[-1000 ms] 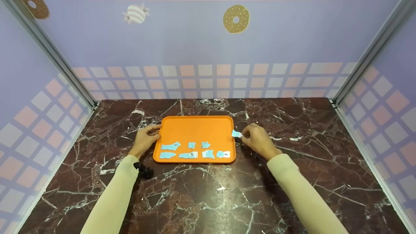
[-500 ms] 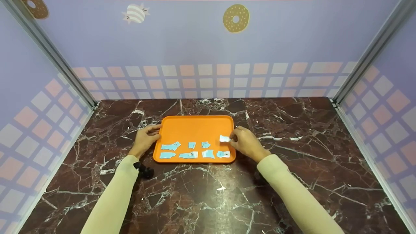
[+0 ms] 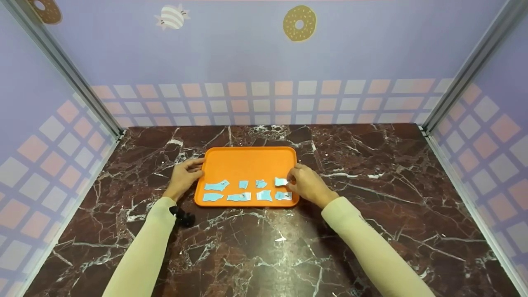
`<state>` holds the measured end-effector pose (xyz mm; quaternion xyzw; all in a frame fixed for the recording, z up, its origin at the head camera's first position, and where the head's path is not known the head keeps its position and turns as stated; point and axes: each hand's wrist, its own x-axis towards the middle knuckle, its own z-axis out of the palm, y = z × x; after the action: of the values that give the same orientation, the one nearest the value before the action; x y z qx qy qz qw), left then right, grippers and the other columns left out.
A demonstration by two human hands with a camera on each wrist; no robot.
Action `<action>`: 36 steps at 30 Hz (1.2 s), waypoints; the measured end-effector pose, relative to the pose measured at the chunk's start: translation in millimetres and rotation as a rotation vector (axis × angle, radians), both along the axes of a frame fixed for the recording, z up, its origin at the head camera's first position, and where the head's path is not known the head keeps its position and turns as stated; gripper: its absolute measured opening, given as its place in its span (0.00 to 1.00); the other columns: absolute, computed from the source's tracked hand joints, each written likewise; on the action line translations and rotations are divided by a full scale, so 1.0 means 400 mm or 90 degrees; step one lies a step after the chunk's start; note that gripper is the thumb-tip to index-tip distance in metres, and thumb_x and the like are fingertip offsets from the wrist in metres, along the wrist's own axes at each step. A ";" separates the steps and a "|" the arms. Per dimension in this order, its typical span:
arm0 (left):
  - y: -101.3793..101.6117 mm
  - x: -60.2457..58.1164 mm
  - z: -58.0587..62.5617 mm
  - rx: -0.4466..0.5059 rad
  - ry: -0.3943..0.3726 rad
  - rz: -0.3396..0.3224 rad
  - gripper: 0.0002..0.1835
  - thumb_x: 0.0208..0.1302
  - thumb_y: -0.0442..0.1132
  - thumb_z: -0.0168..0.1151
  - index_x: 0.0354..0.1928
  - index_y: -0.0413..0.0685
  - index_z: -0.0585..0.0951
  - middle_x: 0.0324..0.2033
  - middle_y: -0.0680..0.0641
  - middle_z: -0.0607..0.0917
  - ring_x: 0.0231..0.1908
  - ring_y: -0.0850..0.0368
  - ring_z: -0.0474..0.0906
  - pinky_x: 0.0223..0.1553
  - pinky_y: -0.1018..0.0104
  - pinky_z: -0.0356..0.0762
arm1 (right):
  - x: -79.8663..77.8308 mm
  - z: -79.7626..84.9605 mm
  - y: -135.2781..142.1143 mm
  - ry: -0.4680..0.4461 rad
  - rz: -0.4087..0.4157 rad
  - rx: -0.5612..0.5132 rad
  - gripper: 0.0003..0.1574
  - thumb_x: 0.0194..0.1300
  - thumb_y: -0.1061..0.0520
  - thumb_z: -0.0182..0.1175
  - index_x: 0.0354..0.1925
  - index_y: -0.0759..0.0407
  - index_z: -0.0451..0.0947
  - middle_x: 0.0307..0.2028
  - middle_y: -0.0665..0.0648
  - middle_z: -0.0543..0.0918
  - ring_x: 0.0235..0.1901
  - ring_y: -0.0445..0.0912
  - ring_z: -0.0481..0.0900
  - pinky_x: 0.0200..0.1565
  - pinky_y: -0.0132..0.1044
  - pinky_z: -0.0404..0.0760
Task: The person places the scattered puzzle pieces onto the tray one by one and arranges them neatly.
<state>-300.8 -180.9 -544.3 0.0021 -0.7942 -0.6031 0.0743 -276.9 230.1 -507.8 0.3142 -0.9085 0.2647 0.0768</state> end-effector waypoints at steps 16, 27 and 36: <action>0.004 0.000 0.001 0.008 -0.009 -0.002 0.25 0.59 0.21 0.65 0.61 0.35 0.86 0.54 0.37 0.85 0.53 0.44 0.85 0.51 0.66 0.84 | 0.003 -0.001 -0.005 -0.010 0.013 0.023 0.08 0.59 0.66 0.78 0.36 0.64 0.87 0.37 0.56 0.81 0.38 0.53 0.82 0.44 0.50 0.86; -0.001 -0.006 -0.006 0.025 -0.010 0.005 0.24 0.60 0.22 0.66 0.60 0.34 0.86 0.52 0.36 0.87 0.51 0.43 0.86 0.45 0.72 0.83 | 0.000 0.006 0.003 0.013 0.022 0.012 0.11 0.58 0.65 0.79 0.37 0.68 0.86 0.36 0.58 0.82 0.35 0.53 0.83 0.41 0.49 0.87; -0.015 -0.011 0.036 -0.025 -0.047 0.017 0.23 0.65 0.28 0.68 0.63 0.36 0.85 0.51 0.35 0.88 0.52 0.44 0.85 0.42 0.68 0.83 | -0.024 0.064 0.039 0.002 -0.034 0.006 0.14 0.62 0.63 0.76 0.44 0.71 0.86 0.40 0.64 0.82 0.39 0.60 0.82 0.46 0.56 0.85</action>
<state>-305.2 -187.1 -530.0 0.0339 -0.8079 -0.5859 0.0530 -286.6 245.6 -482.1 0.2909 -0.9175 0.2579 0.0840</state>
